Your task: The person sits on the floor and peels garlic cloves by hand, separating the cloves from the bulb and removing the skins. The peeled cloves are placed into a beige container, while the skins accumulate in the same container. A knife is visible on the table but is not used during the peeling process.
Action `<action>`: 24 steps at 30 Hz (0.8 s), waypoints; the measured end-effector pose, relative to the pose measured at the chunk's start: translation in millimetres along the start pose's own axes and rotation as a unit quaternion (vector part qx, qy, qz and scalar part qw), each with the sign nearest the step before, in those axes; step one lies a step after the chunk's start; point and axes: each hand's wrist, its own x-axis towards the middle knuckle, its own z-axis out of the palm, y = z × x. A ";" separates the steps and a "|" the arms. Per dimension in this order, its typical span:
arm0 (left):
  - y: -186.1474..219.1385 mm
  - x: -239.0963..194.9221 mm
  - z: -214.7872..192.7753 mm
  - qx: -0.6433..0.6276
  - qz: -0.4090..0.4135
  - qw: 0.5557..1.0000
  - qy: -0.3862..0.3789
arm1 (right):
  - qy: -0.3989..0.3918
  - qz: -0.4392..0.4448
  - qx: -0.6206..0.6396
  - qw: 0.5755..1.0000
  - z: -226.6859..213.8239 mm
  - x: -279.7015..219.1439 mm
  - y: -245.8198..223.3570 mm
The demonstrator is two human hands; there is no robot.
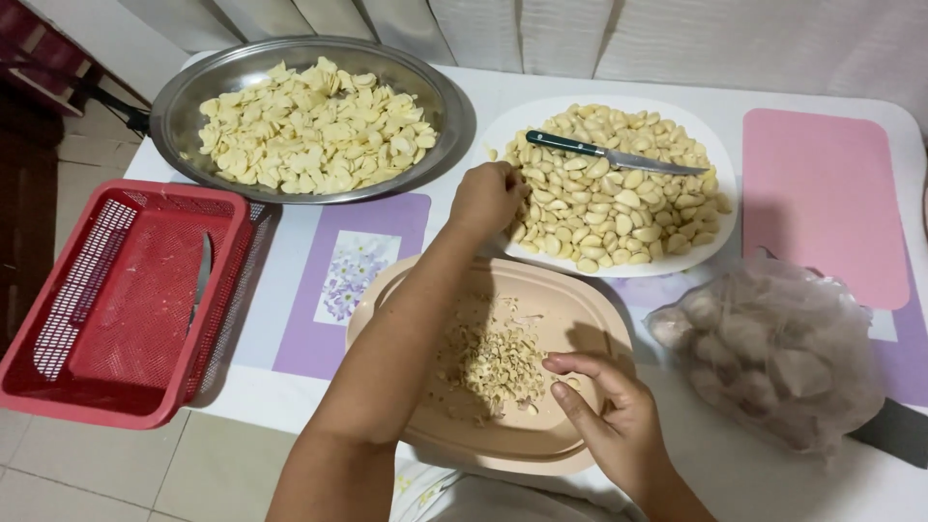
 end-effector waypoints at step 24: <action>7.6 -42.0 -12.6 -0.411 0.051 0.909 -0.040 | 0.036 0.065 0.046 0.996 -15.6 48.1 -12.9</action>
